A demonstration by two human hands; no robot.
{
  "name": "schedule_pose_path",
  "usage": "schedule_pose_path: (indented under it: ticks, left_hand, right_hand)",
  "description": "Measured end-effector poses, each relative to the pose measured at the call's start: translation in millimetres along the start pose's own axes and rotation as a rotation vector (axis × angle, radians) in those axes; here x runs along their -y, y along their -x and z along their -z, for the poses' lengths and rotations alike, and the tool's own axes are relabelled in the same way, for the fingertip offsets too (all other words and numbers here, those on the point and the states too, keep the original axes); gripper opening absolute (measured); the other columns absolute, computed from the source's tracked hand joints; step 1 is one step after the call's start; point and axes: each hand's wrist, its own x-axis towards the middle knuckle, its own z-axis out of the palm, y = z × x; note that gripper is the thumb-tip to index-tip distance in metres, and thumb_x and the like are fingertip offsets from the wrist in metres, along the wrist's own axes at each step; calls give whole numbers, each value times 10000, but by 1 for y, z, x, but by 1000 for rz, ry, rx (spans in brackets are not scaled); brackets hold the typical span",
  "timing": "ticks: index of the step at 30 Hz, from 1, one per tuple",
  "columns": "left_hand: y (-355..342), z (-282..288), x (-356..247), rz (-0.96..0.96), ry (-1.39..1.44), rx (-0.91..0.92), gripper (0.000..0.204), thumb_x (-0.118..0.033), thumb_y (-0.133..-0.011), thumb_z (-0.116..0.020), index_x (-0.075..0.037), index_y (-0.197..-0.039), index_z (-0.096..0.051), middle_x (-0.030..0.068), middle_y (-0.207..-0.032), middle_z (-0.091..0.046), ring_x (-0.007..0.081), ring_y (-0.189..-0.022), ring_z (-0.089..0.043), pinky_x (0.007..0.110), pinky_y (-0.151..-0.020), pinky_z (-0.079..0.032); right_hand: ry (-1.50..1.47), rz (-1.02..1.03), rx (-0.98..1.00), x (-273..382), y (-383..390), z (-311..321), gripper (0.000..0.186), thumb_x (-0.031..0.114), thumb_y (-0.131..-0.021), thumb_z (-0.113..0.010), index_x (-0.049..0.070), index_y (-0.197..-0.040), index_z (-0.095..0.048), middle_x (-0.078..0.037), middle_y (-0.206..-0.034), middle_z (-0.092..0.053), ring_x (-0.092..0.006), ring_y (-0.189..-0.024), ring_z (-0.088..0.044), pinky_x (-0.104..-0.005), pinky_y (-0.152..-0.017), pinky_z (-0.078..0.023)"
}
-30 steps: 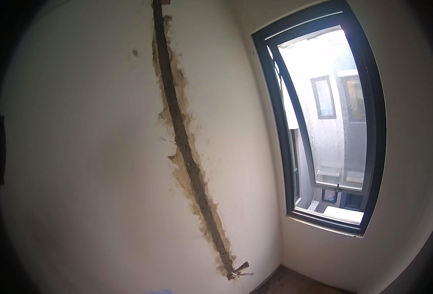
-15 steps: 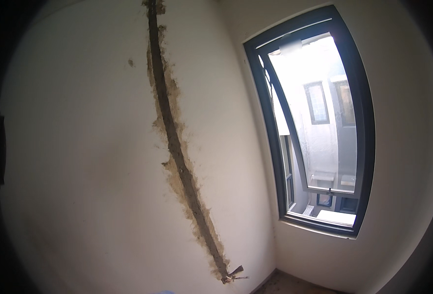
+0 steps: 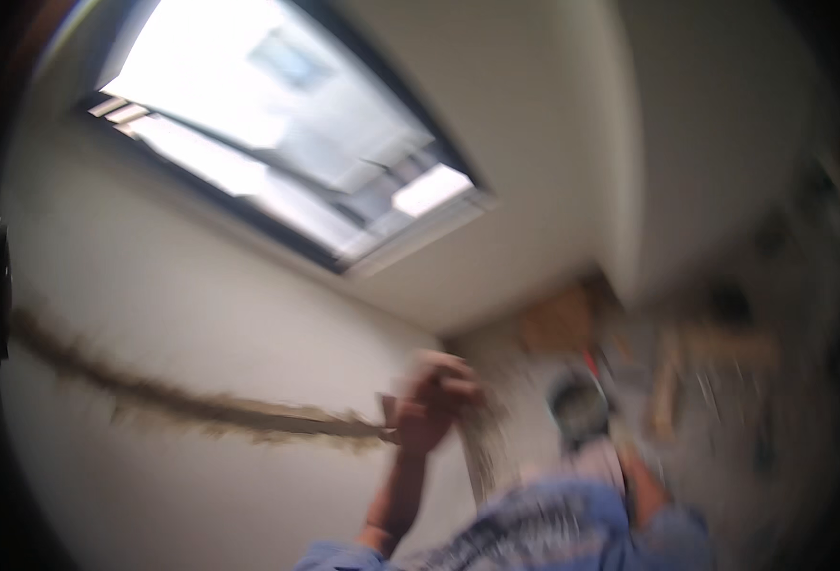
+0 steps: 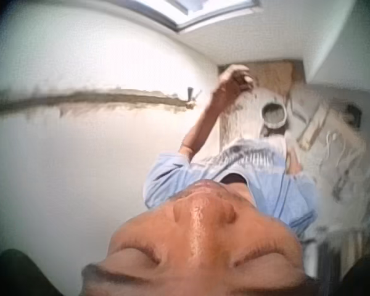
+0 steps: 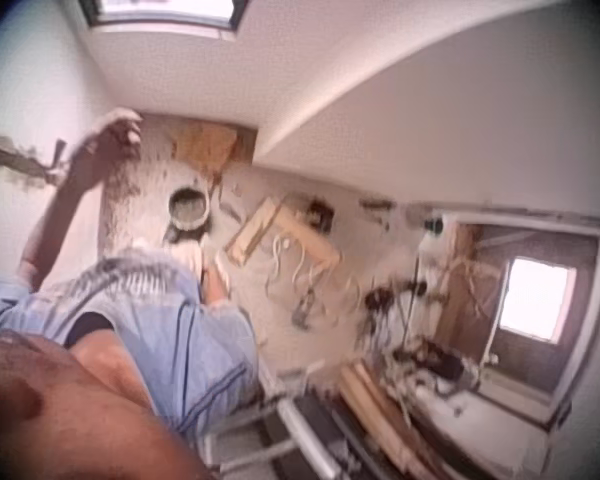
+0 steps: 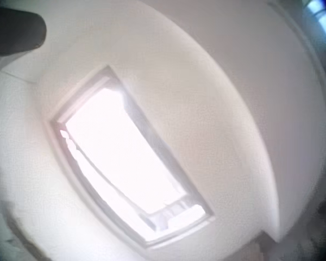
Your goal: The person uses a wooden trowel to apply and smooth plaster over a vertical groove in a wall, then scoops more plaster from a bucket with a hand trowel.
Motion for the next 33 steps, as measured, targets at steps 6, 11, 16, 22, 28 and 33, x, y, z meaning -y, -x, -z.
schedule_pose_path:
  ticks: [6, 11, 16, 22, 28, 33]
  left_hand:
    - [29, -76, -17, -205, 486, 339, 393, -467, -984, -418, -185, -1256, -442, 147, -1184, -450, 366, -1119, -443, 608, -926, -348]
    - [7, -87, 3, 195, 572, 630, 558, -484, -990, -397, -227, -1480, -316, 130, -1440, -290, 376, -1322, -312, 668, -1041, -260]
    - [22, -23, 101, 333, 546, -73, 674, -576, -975, -289, -115, -1465, -316, 89, -860, -590, 267, -951, -553, 584, -952, -367]
    - [87, 83, 235, 989, 101, -499, 627, -568, -969, -372, -119, -1408, -382, 68, -1039, -607, 243, -1033, -575, 443, -947, -421]
    - [152, 116, 278, 1276, -26, -535, 545, -492, -993, -396, -101, -1373, -398, 97, -1117, -582, 247, -1079, -571, 403, -956, -427]
    - [144, 111, 284, 1307, -36, -469, 535, -479, -995, -404, -86, -1357, -402, 101, -1130, -581, 246, -1077, -574, 400, -949, -426]
  right_hand:
    - [-67, -117, 24, 23, 26, 30, 721, 391, -815, -606, 4, -1382, -385, -263, -1217, -596, -372, -1132, -594, -447, -927, -480]
    - [52, -256, 13, 11, 27, 15, 594, 326, -822, -572, 12, -1319, -491, -242, -1283, -568, -373, -1185, -562, -450, -986, -459]
    - [14, -253, 158, 42, 7, -29, 538, 300, -822, -572, 31, -1285, -523, -243, -1271, -572, -382, -1204, -542, -444, -996, -448]
    - [-68, -162, 280, 53, -75, -122, 491, 264, -827, -577, 27, -1256, -563, -229, -1252, -584, -348, -1184, -566, -428, -944, -492]
    - [-173, -89, 171, 85, -93, -150, 423, 240, -858, -537, 9, -1213, -556, -238, -1205, -598, -373, -1105, -597, -444, -898, -504]
    - [-231, 40, 69, 63, -92, -172, 417, 273, -835, -541, 66, -1195, -573, -181, -1174, -626, -338, -1090, -605, -434, -894, -505]
